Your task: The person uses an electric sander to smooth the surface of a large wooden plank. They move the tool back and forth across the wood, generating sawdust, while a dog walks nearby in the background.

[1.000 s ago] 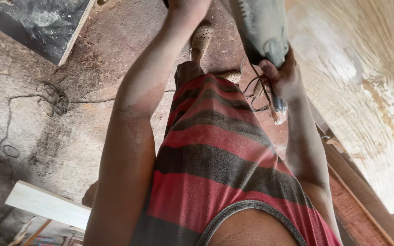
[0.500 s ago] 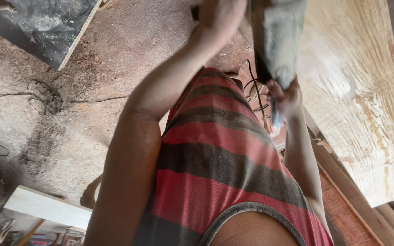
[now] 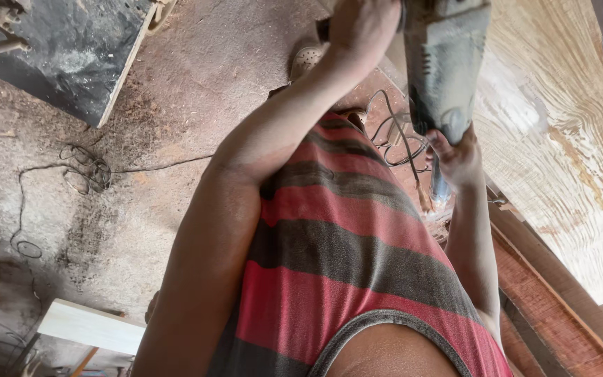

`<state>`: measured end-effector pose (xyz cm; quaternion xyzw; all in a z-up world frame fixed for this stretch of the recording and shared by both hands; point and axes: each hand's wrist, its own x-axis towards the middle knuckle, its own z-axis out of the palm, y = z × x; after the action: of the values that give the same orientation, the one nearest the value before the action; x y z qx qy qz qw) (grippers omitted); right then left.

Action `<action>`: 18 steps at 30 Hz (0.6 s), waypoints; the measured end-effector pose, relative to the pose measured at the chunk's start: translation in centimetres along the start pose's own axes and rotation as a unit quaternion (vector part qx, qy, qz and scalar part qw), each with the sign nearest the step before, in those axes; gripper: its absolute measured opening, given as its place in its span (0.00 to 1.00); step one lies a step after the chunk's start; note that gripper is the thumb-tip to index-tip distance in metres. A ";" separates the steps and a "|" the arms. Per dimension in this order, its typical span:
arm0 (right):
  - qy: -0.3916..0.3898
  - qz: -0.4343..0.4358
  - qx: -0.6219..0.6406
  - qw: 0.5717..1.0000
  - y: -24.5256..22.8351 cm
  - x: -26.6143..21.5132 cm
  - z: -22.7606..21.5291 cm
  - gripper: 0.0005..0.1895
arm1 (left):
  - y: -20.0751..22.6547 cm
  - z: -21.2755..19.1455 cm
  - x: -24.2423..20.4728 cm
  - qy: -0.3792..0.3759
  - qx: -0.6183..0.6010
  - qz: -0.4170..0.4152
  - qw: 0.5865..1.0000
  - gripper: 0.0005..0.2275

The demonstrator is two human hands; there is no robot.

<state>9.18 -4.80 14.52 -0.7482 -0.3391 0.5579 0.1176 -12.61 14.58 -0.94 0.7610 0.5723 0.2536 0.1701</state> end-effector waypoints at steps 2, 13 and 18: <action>0.017 0.002 0.015 1.000 2.3 -1.2 -0.6 0.42 | 2.7 2.5 -0.7 -0.045 0.004 0.017 0.999 0.08; 0.118 0.057 0.322 0.938 10.9 -8.4 2.6 0.34 | 14.8 7.5 -1.8 -0.298 0.009 0.132 0.945 0.10; 0.066 0.015 0.239 0.969 9.1 -5.8 4.6 0.35 | 5.0 -0.6 -4.1 -0.129 0.126 0.205 0.962 0.09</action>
<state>7.60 -16.19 12.20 -0.7385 -0.1762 0.5737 0.3074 -9.98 9.21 1.53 0.9036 0.4044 0.1091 0.0895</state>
